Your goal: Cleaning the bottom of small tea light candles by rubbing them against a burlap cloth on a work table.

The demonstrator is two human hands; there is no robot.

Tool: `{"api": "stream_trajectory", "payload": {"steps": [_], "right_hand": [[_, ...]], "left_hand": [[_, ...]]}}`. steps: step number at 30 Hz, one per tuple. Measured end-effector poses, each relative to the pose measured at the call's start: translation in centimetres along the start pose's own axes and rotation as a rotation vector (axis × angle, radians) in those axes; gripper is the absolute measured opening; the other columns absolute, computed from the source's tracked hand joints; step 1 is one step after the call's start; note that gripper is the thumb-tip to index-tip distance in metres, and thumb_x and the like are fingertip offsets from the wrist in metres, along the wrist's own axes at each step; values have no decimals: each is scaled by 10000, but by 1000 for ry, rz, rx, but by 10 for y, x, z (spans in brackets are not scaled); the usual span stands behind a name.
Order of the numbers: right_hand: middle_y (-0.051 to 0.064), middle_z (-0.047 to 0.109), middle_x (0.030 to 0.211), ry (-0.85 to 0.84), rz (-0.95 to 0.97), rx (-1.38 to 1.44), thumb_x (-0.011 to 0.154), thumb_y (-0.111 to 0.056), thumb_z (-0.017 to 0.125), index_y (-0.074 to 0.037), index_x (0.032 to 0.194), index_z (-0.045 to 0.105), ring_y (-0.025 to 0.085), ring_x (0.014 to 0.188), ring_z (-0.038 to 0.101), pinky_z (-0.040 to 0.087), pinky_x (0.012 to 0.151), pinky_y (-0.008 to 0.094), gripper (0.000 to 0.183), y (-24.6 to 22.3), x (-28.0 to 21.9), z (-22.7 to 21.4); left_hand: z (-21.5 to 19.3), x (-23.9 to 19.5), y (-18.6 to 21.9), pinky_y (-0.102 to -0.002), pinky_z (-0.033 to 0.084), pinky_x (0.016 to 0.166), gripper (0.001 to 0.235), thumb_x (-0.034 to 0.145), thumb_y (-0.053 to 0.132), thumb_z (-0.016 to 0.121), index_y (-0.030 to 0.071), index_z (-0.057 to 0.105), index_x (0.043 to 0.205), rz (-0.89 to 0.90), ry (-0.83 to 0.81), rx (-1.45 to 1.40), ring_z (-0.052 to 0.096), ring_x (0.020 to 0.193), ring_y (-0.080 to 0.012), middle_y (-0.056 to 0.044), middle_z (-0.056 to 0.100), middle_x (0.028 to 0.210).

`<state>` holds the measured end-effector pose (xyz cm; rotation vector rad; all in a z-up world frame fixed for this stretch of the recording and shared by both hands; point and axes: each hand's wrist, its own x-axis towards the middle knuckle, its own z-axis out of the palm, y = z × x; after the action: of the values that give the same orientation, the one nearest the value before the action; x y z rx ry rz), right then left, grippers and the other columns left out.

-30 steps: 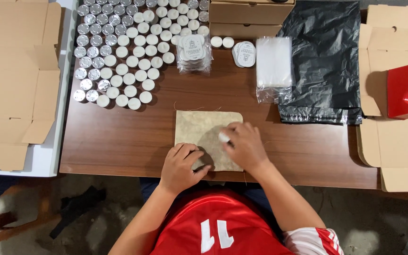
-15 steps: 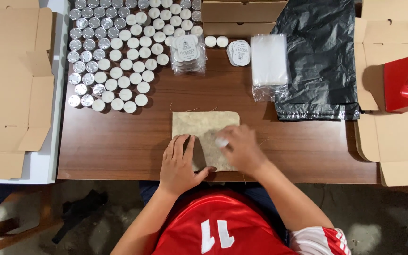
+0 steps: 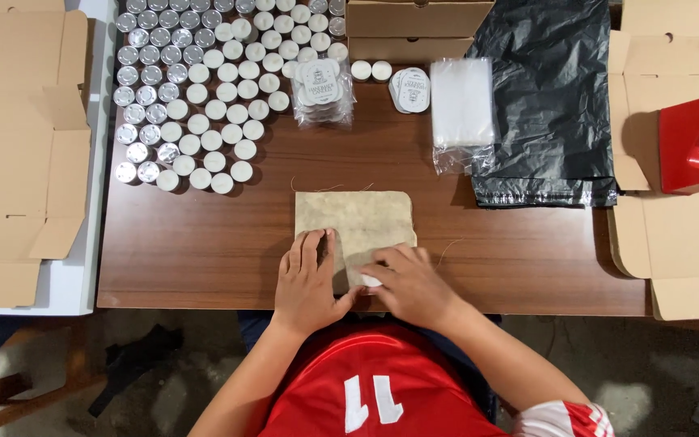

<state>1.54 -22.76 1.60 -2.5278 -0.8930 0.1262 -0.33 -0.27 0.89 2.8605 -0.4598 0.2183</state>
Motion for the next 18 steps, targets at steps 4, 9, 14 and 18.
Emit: {"api": "stream_trajectory", "payload": {"steps": [4,9,14,18], "right_hand": [[-3,605,1197,-33,68,-70,921,-419,654,-280,1198,693,252,1158,530,372,826,422,312,32,-26,-14],[-44,609,1160,83,136,-101,929,-431,656,-296,1196,700,209,1084,566,384,799,367,302,36,-21,-26],[-26,594,1204,45,58,-60,930,-441,654,-294,1201,680,233,1129,544,398,827,401,309,20,1,4],[-24,625,1197,-107,163,-276,953,-392,606,-339,1185,699,225,1093,566,408,828,393,255,38,8,-34]], "left_hand": [[3,0,0,-429,390,1046,1029,754,721,634,29,470,1497,-1,2,31,371,1402,-347,-159,405,1431],[-2,0,0,-433,369,1044,1008,768,664,656,16,454,1512,8,-17,4,349,1398,-365,-175,384,1438],[0,-2,2,-435,374,1047,1011,782,690,622,17,446,1516,10,-11,10,349,1406,-362,-178,378,1448],[7,-3,-1,-422,374,1046,1044,784,768,580,22,458,1503,11,10,32,358,1410,-350,-170,391,1445]]}}
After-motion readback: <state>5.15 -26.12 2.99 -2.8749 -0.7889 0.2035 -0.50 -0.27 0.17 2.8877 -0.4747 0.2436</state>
